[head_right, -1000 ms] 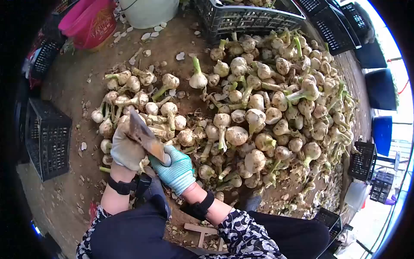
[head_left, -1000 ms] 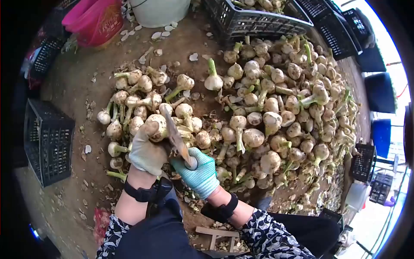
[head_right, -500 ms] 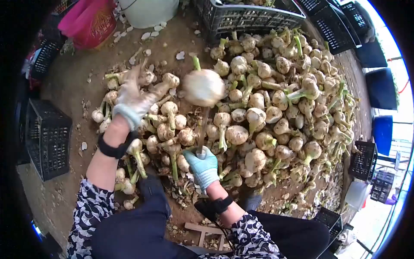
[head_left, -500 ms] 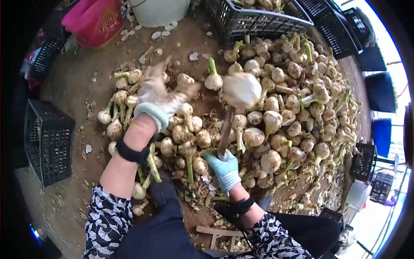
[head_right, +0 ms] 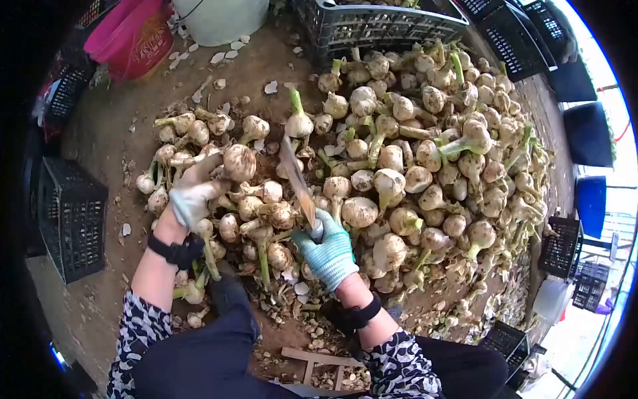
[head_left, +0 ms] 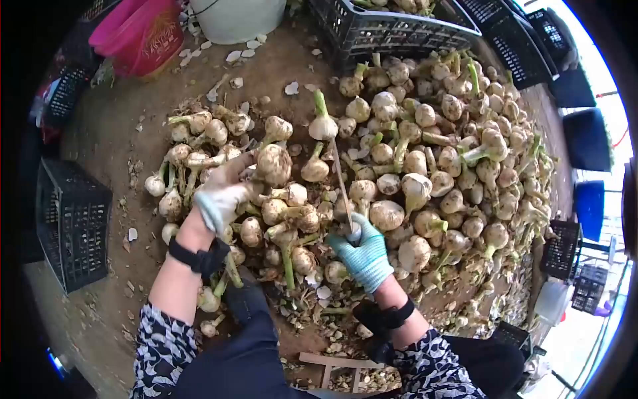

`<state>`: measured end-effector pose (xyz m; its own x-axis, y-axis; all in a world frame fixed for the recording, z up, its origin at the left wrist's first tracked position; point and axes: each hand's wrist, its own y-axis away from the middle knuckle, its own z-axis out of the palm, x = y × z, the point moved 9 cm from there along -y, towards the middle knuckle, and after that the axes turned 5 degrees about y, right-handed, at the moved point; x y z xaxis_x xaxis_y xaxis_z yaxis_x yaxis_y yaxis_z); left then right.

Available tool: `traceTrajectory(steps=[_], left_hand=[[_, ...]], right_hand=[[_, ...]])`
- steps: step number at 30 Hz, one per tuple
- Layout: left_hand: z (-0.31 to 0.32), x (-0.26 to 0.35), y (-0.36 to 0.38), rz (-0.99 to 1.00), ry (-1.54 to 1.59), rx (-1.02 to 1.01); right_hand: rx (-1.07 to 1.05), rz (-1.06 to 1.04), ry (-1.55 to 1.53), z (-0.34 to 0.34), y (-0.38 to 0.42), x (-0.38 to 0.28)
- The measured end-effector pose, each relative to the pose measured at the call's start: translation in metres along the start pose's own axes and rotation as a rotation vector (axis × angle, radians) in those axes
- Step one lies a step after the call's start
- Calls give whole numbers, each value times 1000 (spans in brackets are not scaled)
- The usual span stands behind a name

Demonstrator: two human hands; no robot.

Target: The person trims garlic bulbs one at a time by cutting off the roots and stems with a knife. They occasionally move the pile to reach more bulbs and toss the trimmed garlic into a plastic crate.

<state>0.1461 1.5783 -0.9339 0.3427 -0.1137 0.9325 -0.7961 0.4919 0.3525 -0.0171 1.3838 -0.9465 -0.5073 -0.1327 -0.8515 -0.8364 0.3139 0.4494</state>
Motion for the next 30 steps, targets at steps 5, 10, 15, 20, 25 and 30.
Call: traceTrajectory(steps=[5, 10, 15, 20, 25, 30], left_hand=[[48, 29, 47, 99, 462, -223], [47, -26, 61, 128, 463, -218], [40, -20, 69, -39, 31, -103], [40, -2, 70, 174, -288, 7], [39, 4, 77, 253, -167, -4], [42, 8, 87, 305, 52, -40]], right_hand=[[22, -383, 508, 6, 18, -96], [-87, -557, 824, 19, 18, -118], [-220, -598, 896, 38, 28, -121], [-187, -602, 911, 37, 27, -129], [-229, -555, 977, 38, 26, -127], [-157, -616, 918, 33, 20, -119]])
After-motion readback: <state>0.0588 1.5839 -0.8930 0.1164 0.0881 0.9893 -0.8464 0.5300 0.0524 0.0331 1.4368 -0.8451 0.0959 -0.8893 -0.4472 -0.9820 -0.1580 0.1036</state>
